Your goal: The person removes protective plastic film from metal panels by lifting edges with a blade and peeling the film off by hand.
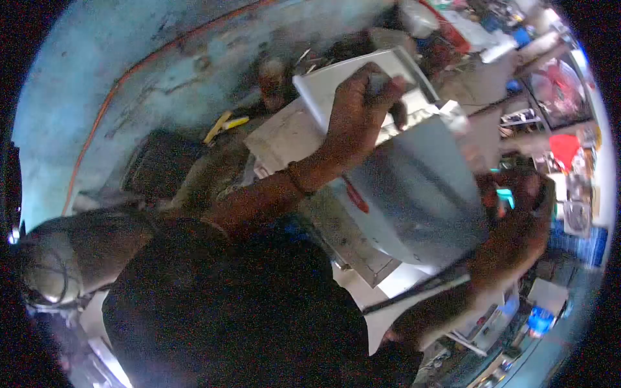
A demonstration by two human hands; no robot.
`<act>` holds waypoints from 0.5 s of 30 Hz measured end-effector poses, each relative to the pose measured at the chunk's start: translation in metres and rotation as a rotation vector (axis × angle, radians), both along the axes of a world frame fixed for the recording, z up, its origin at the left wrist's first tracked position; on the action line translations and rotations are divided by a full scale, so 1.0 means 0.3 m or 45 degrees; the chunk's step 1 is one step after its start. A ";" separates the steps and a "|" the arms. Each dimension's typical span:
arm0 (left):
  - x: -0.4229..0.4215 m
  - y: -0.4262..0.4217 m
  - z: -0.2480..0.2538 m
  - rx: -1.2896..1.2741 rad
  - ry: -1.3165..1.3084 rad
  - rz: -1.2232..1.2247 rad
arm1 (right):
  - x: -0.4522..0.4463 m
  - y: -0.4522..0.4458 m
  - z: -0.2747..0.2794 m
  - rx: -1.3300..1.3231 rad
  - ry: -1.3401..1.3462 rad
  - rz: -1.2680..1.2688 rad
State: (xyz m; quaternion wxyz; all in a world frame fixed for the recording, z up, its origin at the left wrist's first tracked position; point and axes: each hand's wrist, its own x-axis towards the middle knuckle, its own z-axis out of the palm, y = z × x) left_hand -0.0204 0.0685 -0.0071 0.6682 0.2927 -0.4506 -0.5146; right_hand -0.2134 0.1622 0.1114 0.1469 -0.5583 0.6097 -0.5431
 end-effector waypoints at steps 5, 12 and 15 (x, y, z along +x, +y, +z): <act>0.105 0.099 0.041 -0.204 0.364 0.256 | -0.038 -0.013 0.022 -0.157 0.456 0.018; 0.092 0.325 0.101 0.446 0.483 -0.739 | -0.124 0.035 -0.003 -0.005 0.314 -0.236; 0.088 0.336 0.122 0.469 0.442 -1.013 | 0.045 0.012 0.025 0.009 -0.364 0.235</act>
